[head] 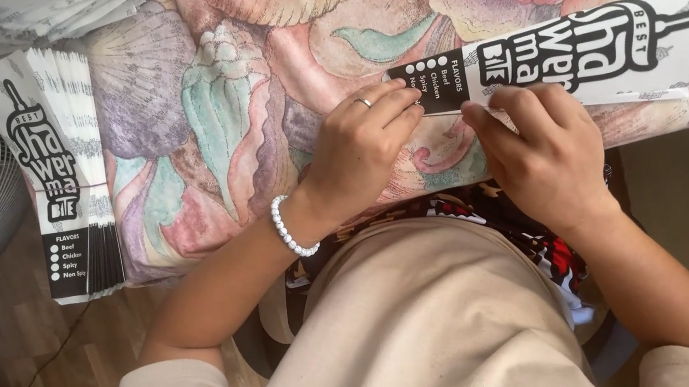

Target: Folding paper food wraps and applying printed labels to them from a sticker sheet.

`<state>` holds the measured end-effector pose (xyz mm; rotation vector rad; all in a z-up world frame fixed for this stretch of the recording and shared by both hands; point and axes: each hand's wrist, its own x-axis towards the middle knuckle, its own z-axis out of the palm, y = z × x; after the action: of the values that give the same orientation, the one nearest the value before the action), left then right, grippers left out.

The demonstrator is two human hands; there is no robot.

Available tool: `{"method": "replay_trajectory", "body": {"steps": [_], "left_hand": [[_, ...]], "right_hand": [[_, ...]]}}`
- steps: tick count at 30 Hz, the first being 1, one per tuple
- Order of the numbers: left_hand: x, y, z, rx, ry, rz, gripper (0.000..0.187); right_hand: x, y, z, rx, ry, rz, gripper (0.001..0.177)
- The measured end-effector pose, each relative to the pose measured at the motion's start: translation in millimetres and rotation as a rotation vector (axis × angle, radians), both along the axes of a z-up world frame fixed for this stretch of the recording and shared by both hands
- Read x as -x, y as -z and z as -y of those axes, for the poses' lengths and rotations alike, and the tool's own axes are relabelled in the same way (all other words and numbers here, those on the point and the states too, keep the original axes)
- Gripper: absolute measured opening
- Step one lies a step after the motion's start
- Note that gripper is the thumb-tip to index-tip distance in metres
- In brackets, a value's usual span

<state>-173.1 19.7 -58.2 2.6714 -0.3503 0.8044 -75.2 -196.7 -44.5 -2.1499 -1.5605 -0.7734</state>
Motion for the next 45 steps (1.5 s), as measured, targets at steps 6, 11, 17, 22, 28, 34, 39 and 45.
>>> {"method": "replay_trajectory", "body": {"steps": [6,11,17,22,28,34,39,45], "left_hand": [[1.3,-29.0,2.0,0.037,0.012,-0.064,0.013],[0.7,-33.0,-2.7,0.119,0.024,-0.131,0.01],[2.1,-39.7,-0.5,-0.029,-0.01,-0.177,0.018],[2.6,-38.0,0.7,-0.034,-0.019,-0.192,0.016],[4.4,-37.1,1.4,-0.051,-0.021,-0.233,0.011],[7.2,-36.7,4.6,-0.078,-0.008,-0.267,0.008],[6.9,-36.6,1.3,-0.024,0.025,-0.309,0.005],[4.5,-43.6,-1.1,-0.015,0.004,-0.328,0.015]], "right_hand": [[-5.0,-13.7,-4.3,0.172,-0.034,-0.058,0.011],[-3.5,-11.5,-4.3,0.182,-0.074,-0.143,0.012],[-4.3,-13.5,-1.2,0.224,-0.065,-0.122,0.012],[-4.2,-17.2,1.6,0.255,-0.073,-0.117,0.012],[-15.5,-10.5,24.6,0.315,-0.025,-0.065,0.019],[-18.3,-6.8,28.3,0.262,-0.058,-0.063,0.018],[-17.5,-8.7,26.8,0.221,-0.057,-0.102,0.017],[-26.0,-4.7,46.3,0.308,-0.01,-0.012,0.019]]}}
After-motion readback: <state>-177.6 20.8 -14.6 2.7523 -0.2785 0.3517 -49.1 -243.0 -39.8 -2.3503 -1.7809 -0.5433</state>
